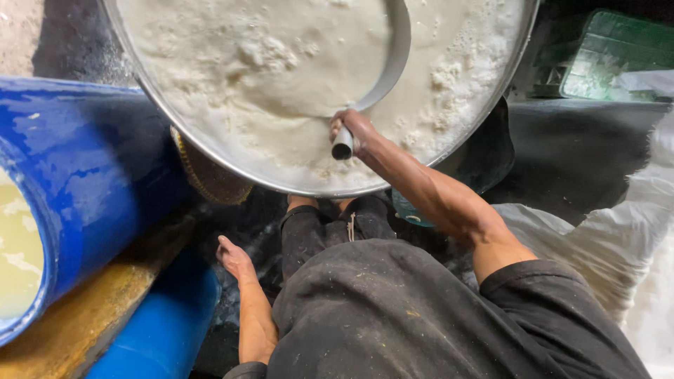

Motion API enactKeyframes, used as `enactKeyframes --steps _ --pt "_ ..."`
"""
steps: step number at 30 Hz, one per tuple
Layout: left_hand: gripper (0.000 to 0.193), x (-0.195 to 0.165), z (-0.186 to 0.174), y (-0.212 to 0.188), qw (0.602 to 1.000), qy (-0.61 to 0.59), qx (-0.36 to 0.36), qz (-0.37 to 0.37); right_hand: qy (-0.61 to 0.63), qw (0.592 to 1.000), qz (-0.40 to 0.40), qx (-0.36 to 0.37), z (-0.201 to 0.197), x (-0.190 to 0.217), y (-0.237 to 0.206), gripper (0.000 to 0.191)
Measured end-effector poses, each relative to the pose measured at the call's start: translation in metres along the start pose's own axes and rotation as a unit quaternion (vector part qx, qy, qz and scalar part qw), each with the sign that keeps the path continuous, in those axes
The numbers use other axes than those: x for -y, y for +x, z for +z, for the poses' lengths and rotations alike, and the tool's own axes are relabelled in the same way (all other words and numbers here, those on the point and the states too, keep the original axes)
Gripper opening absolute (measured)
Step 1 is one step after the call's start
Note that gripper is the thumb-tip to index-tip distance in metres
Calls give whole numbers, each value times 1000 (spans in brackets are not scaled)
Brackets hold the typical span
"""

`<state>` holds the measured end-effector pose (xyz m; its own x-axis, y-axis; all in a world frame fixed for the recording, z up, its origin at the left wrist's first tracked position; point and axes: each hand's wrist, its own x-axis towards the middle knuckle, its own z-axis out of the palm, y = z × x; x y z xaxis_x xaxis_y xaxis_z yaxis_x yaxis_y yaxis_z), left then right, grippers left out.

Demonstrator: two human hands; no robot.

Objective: The person scoops rice slurry from a large metal basin using a flat perforated strainer ladle, repeatedly lifting scoops of the grain mixture and transferring them into a green plastic bucket beside the basin. They steady the large basin with one hand while scooping and reposition the bucket between scoops.

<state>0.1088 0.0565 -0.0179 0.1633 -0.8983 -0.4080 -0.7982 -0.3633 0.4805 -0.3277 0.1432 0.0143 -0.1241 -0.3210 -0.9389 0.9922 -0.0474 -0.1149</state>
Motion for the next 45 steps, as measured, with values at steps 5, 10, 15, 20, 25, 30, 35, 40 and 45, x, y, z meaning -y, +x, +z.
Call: enactKeyframes --steps 5,10,15,20,25,30,35,40,45 --pt "69 -27 18 14 997 14 52 57 -48 982 -160 -83 -7 65 -4 6" --pt "55 -58 29 73 984 -11 69 165 -34 953 -253 -163 -52 113 -40 6" --pt "53 -90 31 134 977 -54 54 198 -56 910 -307 -272 -96 106 -88 3" --pt "57 -102 34 167 972 -219 85 2 -86 899 -212 -372 -135 39 -133 15" --pt "62 -81 30 160 980 -192 42 11 97 964 -29 -245 -135 -24 -138 20" --pt "70 -47 20 129 998 -38 28 -30 128 976 61 -166 -97 -63 -120 23" --pt "77 -18 0 83 992 -99 20 -73 140 982 96 -81 -55 -72 -101 21" --pt "80 -9 -10 49 999 27 -5 -45 72 994 7 -78 -29 -57 -59 8" --pt "79 -24 -7 43 999 37 23 4 65 988 -129 -51 -15 -16 -16 1"
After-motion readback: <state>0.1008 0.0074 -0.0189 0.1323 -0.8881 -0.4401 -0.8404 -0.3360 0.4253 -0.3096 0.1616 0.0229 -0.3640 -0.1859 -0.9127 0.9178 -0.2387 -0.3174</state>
